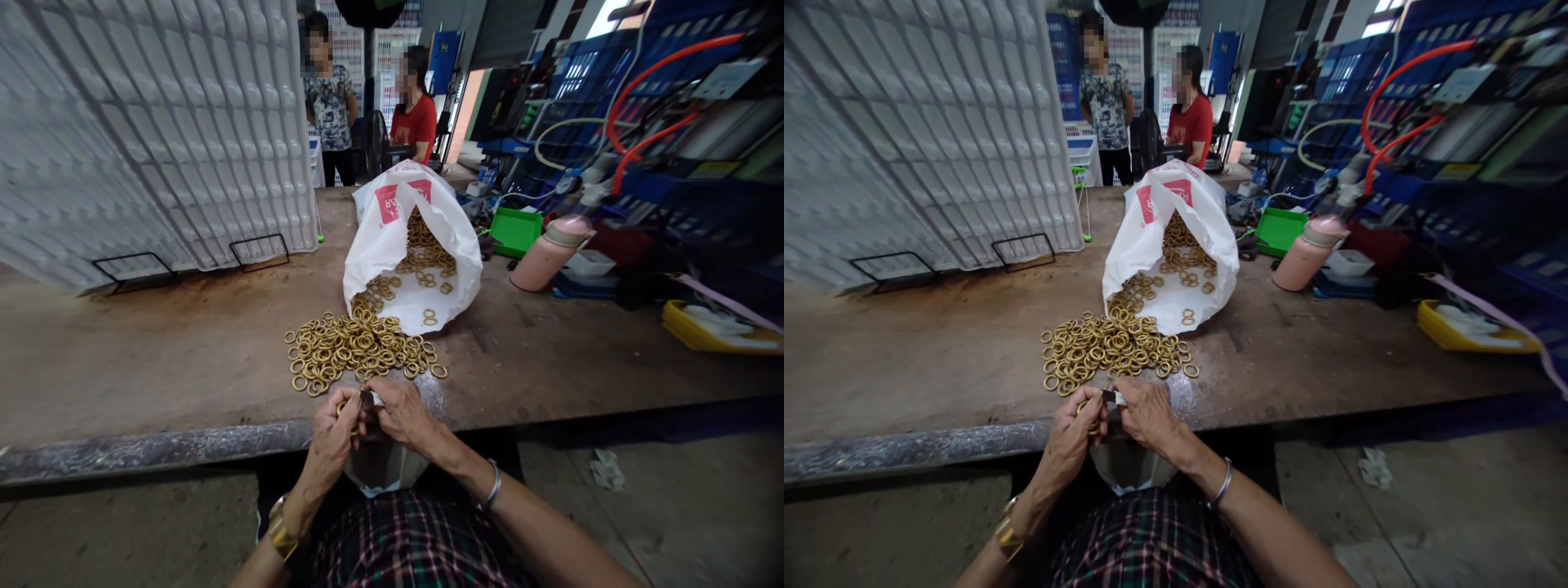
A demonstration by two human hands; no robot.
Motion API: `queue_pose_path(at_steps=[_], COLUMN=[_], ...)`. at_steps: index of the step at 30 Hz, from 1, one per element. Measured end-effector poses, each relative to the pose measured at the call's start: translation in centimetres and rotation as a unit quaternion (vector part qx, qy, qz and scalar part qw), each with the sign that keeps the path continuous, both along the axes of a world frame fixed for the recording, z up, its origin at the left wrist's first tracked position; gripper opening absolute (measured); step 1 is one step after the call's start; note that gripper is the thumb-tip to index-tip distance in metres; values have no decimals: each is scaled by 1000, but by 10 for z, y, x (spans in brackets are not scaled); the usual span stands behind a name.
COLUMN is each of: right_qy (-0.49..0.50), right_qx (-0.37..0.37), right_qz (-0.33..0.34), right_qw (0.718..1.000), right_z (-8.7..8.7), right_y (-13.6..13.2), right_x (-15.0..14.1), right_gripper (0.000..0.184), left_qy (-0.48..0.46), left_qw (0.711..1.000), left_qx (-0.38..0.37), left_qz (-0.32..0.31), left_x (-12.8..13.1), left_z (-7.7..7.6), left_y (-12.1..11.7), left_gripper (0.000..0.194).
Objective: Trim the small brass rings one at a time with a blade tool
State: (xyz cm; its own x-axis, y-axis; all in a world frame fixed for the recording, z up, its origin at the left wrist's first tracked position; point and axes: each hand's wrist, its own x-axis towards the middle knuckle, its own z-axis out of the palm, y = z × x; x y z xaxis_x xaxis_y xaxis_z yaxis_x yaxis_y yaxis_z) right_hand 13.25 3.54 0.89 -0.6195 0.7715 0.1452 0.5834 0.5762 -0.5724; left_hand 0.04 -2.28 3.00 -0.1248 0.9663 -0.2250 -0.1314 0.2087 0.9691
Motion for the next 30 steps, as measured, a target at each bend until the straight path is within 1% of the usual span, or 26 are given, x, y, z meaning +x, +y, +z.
queue_pose_path(at_steps=[9, 12, 16, 19, 22, 24, 25, 26, 28, 30], right_qy=[-29, -59, -110, -145, -161, -176, -182, -184, -177, -171], right_qx=[18, 20, 5, -10, -22, -33, -36, -34, -10, 34], right_qz=[-7, -9, -10, -22, -42, -57, -64, -70, -88, -119], right_qw=[999, 998, 994, 989, 986, 982, 981, 980, 980, 977], right_z=[-3, -2, 2, 5, 10, 15, 19, 23, 31, 36], right_y=[-1, -1, -2, -2, 0, 3, 4, 6, 14, 29], right_x=[0, 0, -1, -3, -3, -1, 1, 3, 8, 14], right_gripper=[25, 25, 31, 28, 24, 25, 25, 26, 27, 29], left_qy=[44, 52, 66, 69, 38, -9, -45, -84, -144, -174], left_qw=[999, 999, 998, 998, 999, 997, 995, 993, 985, 980], left_qx=[2, 0, 7, 6, -11, -28, -41, -58, -86, -99], left_qz=[7, 15, 16, 6, -30, -66, -72, -65, -32, 1], left_x=[1, 2, 1, -1, 1, 3, 4, 4, 5, 3], left_z=[3, 4, 4, 7, 13, 18, 20, 21, 20, 13], left_y=[0, 0, 0, -4, -13, -17, -17, -17, -13, -7], left_gripper=[34, 35, 35, 37, 38, 38, 38, 38, 41, 44])
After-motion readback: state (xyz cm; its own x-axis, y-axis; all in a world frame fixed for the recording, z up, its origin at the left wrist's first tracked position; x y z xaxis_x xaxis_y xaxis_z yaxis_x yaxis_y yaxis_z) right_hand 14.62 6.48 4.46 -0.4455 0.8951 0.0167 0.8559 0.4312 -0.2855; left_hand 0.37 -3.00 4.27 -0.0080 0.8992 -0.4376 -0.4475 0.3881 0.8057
